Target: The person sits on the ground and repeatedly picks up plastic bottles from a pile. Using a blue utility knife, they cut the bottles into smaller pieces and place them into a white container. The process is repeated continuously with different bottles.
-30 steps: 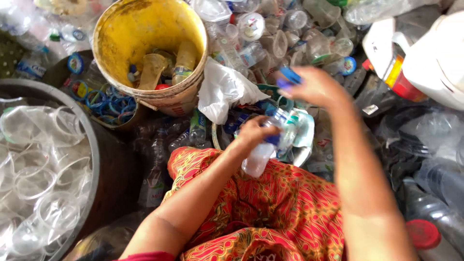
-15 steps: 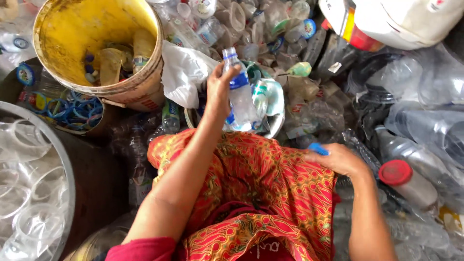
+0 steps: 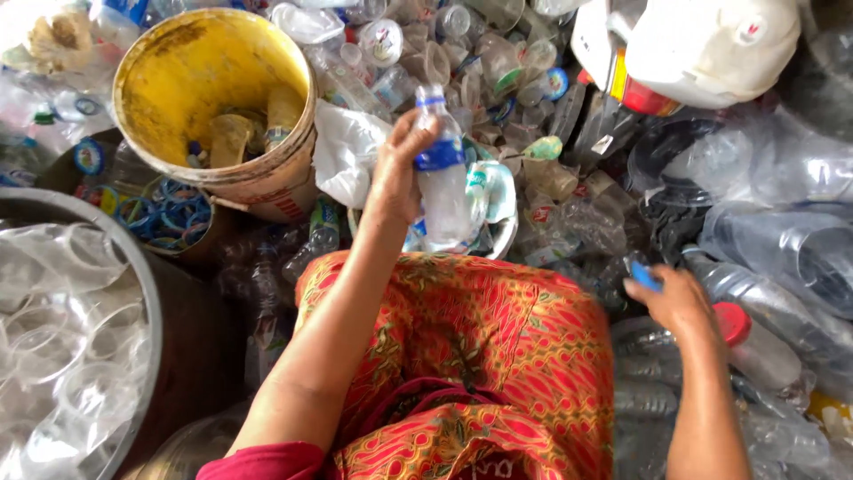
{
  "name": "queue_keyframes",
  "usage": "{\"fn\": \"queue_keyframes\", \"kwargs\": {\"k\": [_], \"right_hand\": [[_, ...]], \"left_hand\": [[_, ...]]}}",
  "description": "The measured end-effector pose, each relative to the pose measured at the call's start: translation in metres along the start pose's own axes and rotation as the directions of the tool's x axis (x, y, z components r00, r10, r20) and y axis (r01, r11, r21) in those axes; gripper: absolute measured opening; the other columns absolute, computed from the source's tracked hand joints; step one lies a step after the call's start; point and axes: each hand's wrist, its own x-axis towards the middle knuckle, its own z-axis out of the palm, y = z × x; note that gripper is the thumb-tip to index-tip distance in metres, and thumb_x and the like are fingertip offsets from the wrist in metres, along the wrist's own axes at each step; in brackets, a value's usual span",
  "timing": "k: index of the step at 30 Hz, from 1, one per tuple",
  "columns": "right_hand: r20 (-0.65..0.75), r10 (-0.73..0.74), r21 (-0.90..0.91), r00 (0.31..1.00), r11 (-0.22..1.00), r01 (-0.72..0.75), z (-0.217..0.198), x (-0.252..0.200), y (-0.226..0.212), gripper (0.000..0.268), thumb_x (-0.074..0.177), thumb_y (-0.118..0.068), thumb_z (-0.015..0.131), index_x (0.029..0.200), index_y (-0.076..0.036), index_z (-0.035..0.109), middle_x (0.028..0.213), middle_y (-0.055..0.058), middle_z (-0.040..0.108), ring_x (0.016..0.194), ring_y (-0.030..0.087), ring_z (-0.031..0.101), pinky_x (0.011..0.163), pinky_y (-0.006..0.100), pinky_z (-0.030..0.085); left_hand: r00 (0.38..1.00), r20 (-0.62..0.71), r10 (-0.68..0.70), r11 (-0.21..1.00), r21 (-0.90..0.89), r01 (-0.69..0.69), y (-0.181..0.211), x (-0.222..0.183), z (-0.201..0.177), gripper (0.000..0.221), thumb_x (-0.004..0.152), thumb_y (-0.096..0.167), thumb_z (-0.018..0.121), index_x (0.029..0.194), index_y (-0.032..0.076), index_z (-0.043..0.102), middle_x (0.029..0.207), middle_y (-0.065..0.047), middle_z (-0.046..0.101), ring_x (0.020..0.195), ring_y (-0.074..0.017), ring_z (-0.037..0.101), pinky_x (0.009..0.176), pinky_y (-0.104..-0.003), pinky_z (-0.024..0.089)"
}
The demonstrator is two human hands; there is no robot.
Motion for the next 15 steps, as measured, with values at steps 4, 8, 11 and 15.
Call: {"fn": "queue_keyframes", "kwargs": {"k": [4,8,11,15], "right_hand": [[-0.127,-0.248,0.889,0.960,0.401,0.222,-0.052,-0.034,-0.153,0.037,0.091,-0.022,0.078,0.125,-0.009,0.071,0.053,-0.008,0.048,0.038,-0.003,0.042,0.033,0.014,0.038],[-0.343,-0.476,0.809,0.810,0.288,0.512,-0.052,-0.014,-0.270,0.071,0.068,-0.014,0.093,0.133,-0.019,0.066,0.106,0.008,0.076,0.087,0.018,0.074,0.076,0.032,0.060],[-0.354,-0.508,0.701,0.786,0.413,0.582,-0.041,0.008,-0.306,0.075,0.058,-0.035,0.103,0.126,-0.029,0.071,0.103,0.001,0.078,0.085,0.012,0.068,0.076,0.026,0.055],[-0.118,-0.511,0.886,0.852,0.333,0.323,0.011,0.029,-0.317,0.078,0.061,-0.014,0.099,0.131,-0.012,0.063,0.092,0.011,0.078,0.040,0.014,0.058,0.036,0.027,0.052]], "left_hand": [[0.996,-0.068,0.064,0.994,0.093,-0.058,-0.037,0.012,0.020,0.052,0.083,0.024,0.088,0.127,0.006,0.067,0.104,-0.011,0.065,0.094,-0.0211,0.067,0.083,-0.037,0.059],[0.995,-0.050,0.085,0.987,0.143,-0.077,-0.036,0.030,0.034,0.055,0.082,0.022,0.089,0.128,0.004,0.065,0.104,-0.009,0.067,0.095,-0.0189,0.066,0.085,-0.035,0.057],[0.996,-0.076,0.041,0.975,0.221,-0.024,-0.012,0.050,0.026,0.051,0.083,0.033,0.087,0.122,0.007,0.069,0.103,-0.008,0.070,0.094,-0.0166,0.066,0.089,-0.036,0.056],[0.961,-0.250,-0.118,0.949,0.256,0.184,-0.034,0.075,-0.014,0.025,0.074,0.028,0.091,0.088,0.011,0.079,0.077,-0.006,0.077,0.073,-0.0129,0.076,0.078,-0.030,0.061]]}}
